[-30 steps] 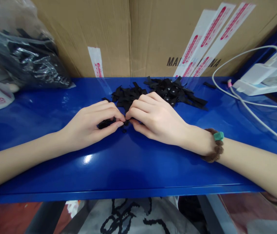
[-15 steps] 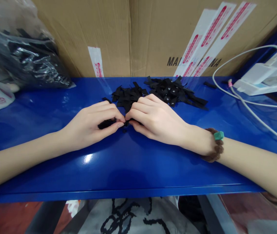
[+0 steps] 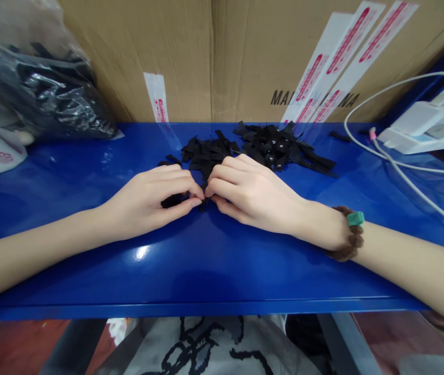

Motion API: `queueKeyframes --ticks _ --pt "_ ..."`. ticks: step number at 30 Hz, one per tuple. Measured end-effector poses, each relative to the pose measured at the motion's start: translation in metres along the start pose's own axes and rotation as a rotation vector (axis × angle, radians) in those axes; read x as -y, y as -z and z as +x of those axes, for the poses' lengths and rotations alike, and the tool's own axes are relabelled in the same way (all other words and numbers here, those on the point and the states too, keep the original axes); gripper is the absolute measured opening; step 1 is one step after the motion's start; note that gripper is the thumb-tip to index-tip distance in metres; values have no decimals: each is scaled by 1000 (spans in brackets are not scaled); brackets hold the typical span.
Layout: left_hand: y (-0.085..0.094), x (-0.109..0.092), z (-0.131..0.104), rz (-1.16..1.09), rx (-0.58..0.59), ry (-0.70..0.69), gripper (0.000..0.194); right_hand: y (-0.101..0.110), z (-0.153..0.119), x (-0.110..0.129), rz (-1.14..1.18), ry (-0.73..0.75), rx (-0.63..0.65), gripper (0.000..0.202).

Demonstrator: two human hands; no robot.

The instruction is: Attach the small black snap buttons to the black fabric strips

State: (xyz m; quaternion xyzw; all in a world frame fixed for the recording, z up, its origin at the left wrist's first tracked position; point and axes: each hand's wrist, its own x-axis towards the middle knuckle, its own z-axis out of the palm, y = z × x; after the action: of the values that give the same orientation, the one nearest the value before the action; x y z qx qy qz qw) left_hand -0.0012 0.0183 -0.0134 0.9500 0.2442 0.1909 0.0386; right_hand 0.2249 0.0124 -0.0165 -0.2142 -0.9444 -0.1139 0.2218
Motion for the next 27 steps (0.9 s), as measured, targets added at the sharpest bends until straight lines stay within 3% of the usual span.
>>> queueKeyframes --ticks 27 --pt "0 0 0 3 -43 -16 15 2 1 2 17 -30 -49 11"
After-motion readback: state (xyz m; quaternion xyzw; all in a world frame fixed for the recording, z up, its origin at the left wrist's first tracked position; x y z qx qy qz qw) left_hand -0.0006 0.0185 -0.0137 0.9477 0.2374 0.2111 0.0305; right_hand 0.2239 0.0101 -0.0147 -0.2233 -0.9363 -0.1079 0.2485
